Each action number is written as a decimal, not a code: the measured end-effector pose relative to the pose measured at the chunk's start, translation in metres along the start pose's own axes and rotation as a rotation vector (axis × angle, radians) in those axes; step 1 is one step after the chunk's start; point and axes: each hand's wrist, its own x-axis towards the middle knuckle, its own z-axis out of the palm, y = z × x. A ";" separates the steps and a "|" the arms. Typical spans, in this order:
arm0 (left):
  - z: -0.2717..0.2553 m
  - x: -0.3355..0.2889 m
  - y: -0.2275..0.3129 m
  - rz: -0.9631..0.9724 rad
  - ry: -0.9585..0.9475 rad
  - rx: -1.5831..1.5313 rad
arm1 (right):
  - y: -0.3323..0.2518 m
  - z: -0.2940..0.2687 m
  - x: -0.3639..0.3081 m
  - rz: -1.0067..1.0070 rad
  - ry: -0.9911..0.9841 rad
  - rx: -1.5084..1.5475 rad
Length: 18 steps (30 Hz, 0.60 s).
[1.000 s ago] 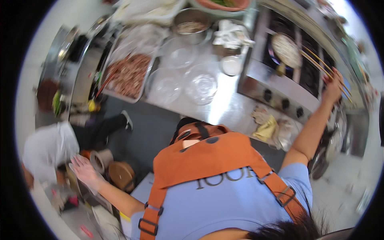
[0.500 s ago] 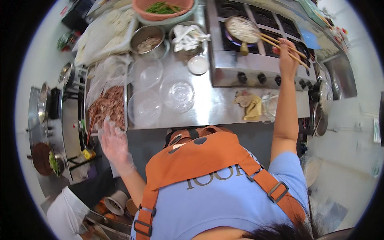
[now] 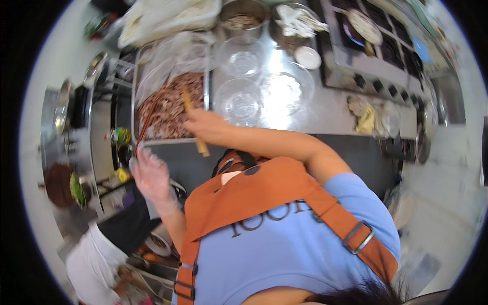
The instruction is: The person assembles noodle dishes in a commercial kitchen. They place noodles into clear plastic bowls, add sliced meat and green vegetables using chopsticks, and arrange the bowls on the counter. A coworker cooks noodles in a pan nearby.
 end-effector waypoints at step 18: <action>0.020 0.146 -0.031 -0.514 -0.196 0.018 | 0.080 -0.219 -0.316 1.393 0.800 -0.356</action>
